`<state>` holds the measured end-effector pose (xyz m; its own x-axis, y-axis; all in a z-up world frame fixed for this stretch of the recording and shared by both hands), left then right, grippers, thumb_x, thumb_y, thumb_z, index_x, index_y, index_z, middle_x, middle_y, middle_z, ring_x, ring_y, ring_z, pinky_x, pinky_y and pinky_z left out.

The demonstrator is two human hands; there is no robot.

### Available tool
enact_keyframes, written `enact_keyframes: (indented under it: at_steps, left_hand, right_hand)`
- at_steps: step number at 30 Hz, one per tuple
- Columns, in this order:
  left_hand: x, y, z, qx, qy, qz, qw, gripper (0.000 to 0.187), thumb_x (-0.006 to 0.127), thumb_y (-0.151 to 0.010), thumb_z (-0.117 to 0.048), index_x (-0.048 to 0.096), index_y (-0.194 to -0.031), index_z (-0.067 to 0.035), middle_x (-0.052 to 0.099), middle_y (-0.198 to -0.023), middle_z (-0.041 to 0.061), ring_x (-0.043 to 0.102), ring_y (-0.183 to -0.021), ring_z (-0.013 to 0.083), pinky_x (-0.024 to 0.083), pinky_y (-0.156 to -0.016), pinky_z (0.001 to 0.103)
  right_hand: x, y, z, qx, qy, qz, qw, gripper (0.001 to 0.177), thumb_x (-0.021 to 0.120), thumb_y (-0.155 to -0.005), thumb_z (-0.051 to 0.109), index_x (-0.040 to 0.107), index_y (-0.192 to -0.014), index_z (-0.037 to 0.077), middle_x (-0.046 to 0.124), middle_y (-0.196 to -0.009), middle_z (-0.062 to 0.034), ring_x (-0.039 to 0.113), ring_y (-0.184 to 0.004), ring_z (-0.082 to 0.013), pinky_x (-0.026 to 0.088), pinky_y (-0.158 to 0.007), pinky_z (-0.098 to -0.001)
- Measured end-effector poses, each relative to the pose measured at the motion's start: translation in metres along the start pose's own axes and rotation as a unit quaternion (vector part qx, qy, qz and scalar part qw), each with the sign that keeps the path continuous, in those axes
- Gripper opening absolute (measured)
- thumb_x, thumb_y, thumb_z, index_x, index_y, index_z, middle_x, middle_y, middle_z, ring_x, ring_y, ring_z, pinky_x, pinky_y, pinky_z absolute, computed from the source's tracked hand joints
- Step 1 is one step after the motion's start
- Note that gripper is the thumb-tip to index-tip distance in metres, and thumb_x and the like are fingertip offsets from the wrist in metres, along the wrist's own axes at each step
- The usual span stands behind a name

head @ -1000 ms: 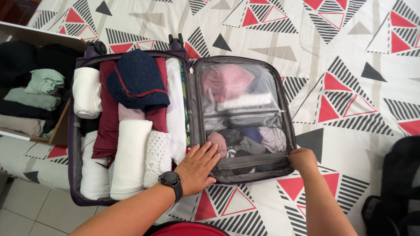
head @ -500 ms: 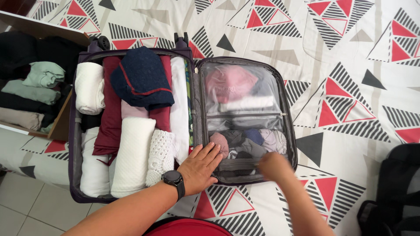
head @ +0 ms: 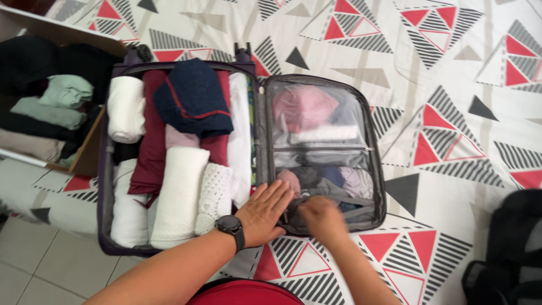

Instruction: The person packs folded and rolled clothing items into a purple suitcase placed on a bed. They repeatedly take items from an open drawer, place them into the suitcase, and occasionally move items between the drawer and the suitcase before zipping the suitcase closed.

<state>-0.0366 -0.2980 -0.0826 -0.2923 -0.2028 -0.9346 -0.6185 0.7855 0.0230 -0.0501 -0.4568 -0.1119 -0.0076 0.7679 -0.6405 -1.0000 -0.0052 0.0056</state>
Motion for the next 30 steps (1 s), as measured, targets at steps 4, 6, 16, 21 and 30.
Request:
enact_keyframes:
  at_steps: [4, 6, 16, 21, 30]
  left_hand:
    - [-0.002, 0.002, -0.001, 0.012, 0.004, -0.018, 1.000, 0.101, 0.080, -0.078, -0.040, 0.029, -0.155, 0.001, 0.029, -0.163, 0.023, 0.021, -0.153, 0.0376, 0.016, -0.123, 0.052]
    - [-0.002, 0.002, -0.001, 0.016, 0.006, -0.024, 1.000, 0.102, 0.081, -0.077, -0.039, 0.028, -0.156, 0.001, 0.029, -0.163, 0.024, 0.022, -0.153, 0.0385, 0.016, -0.123, 0.052]
    - [0.003, 0.001, 0.001, 0.023, 0.012, -0.040, 0.999, 0.109, 0.082, -0.074, -0.040, 0.024, -0.158, -0.001, 0.029, -0.163, 0.025, 0.022, -0.153, 0.0399, 0.016, -0.124, 0.054]
    - [0.004, 0.003, 0.000, 0.021, 0.011, -0.036, 0.999, 0.109, 0.082, -0.075, -0.040, 0.025, -0.158, -0.001, 0.029, -0.163, 0.024, 0.022, -0.153, 0.0388, 0.016, -0.124, 0.053]
    - [0.004, 0.004, 0.002, 0.025, 0.006, -0.039, 0.999, 0.108, 0.081, -0.076, -0.043, 0.024, -0.158, -0.001, 0.028, -0.164, 0.023, 0.022, -0.154, 0.0389, 0.015, -0.124, 0.053]
  right_hand:
    - [-0.018, -0.002, -0.034, 0.015, 0.101, -0.057, 0.993, 0.024, 0.069, -0.086, 0.017, 0.075, -0.106, 0.005, 0.072, -0.107, -0.0145, 0.069, -0.096, -0.0373, 0.056, -0.082, -0.0442]
    - [-0.018, -0.002, -0.030, 0.027, 0.119, -0.070, 0.990, 0.034, 0.074, -0.081, 0.021, 0.072, -0.110, 0.002, 0.071, -0.110, -0.0147, 0.068, -0.095, -0.0372, 0.056, -0.080, -0.0443]
    - [0.020, -0.004, -0.005, 0.072, 0.054, -0.059, 0.994, 0.049, 0.077, -0.076, 0.022, 0.068, -0.120, 0.005, 0.068, -0.109, -0.0165, 0.070, -0.091, -0.0354, 0.057, -0.077, -0.0427]
    - [0.024, -0.015, -0.005, 0.072, 0.209, 0.052, 0.974, 0.032, 0.073, -0.081, 0.021, 0.067, -0.111, 0.013, 0.067, -0.105, -0.0127, 0.070, -0.091, -0.0359, 0.056, -0.075, -0.0469]
    - [-0.026, 0.011, -0.025, -0.026, 0.087, -0.053, 0.994, 0.023, 0.076, -0.074, 0.007, 0.074, -0.097, 0.009, 0.067, -0.126, -0.0115, 0.072, -0.084, -0.0301, 0.057, -0.073, -0.0405]
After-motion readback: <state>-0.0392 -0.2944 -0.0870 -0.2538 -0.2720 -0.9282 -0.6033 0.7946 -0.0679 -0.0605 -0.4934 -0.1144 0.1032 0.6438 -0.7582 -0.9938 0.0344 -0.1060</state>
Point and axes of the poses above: each hand's wrist, its own y-axis away from the middle knuckle, its own x-axis out of the palm, z = x × y, the point moved 8 cm from there along -y, towards the middle knuckle
